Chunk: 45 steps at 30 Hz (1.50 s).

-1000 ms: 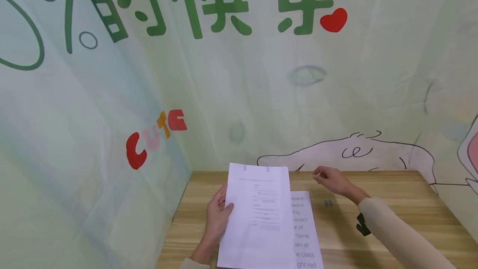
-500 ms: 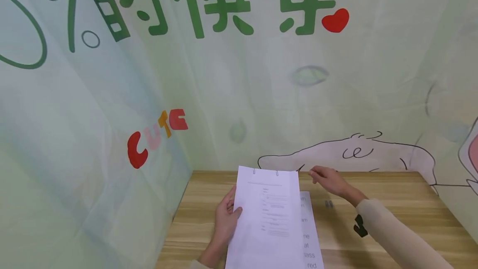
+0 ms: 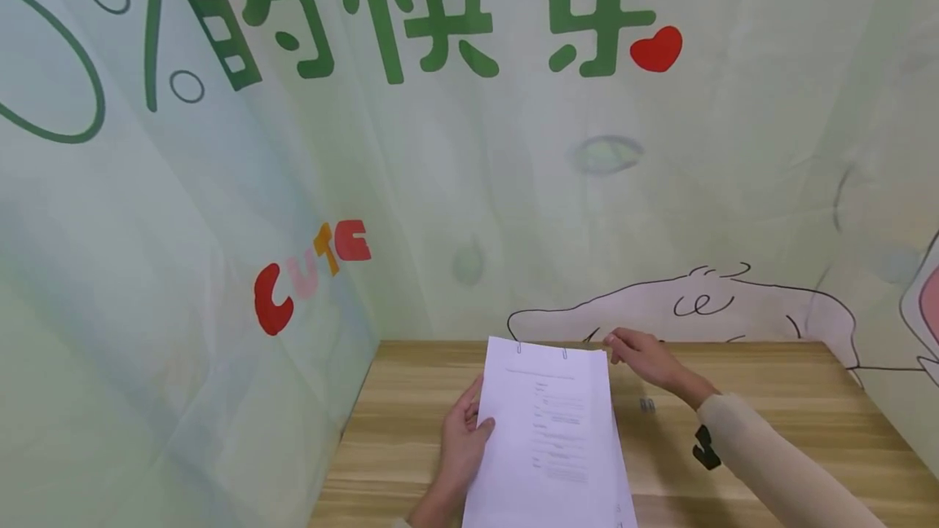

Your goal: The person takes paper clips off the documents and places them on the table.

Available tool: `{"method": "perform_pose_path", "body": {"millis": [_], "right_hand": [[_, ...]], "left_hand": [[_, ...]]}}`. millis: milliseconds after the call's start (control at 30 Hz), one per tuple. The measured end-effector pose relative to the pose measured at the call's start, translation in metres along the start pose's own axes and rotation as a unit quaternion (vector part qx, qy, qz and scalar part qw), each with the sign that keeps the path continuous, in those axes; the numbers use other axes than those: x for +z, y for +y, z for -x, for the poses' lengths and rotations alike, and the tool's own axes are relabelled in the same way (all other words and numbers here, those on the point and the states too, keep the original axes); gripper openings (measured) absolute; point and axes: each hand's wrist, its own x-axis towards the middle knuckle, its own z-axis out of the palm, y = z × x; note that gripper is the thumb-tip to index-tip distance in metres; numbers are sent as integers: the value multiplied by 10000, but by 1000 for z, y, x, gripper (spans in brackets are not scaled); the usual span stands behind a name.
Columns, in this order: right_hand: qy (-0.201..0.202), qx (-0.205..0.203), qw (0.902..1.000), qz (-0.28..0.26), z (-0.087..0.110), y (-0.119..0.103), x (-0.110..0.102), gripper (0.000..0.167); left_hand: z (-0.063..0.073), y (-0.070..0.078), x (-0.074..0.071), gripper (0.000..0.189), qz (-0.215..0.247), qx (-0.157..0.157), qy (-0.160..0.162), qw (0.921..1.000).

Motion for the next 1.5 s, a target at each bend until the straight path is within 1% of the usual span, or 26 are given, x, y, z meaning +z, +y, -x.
{"method": "perform_pose_path", "body": {"millis": [167, 400, 500, 633, 800, 1033, 1267, 1500], "right_hand": [[84, 43, 9999, -112, 1, -3, 3, 47], [24, 10, 10000, -95, -1, -5, 9, 59], [-7, -116, 9998, -183, -3, -6, 10, 60], [-93, -308, 9986, -420, -5, -7, 9, 54], [-314, -309, 9954, -855, -7, -9, 7, 50], [-494, -298, 9896, -1320, -8, -10, 7, 41], [-767, -378, 9825, -1654, -9, -10, 5, 34], [-921, -285, 9787, -1814, -11, -3, 4, 27]], "left_hand": [[4, -3, 8, 71, 0, 5, -29, 10000], [4, -5, 19, 72, 335, 53, -188, 9992], [3, -5, 23, 72, 374, 126, -216, 9990], [3, -4, 27, 72, 381, 193, -194, 9989], [5, 1, 30, 72, 427, 177, -197, 9987], [7, 4, 35, 71, 360, 186, -191, 9990], [6, 5, 38, 72, 308, 170, -157, 9993], [7, 3, 40, 74, 210, 58, -124, 9997]]}}
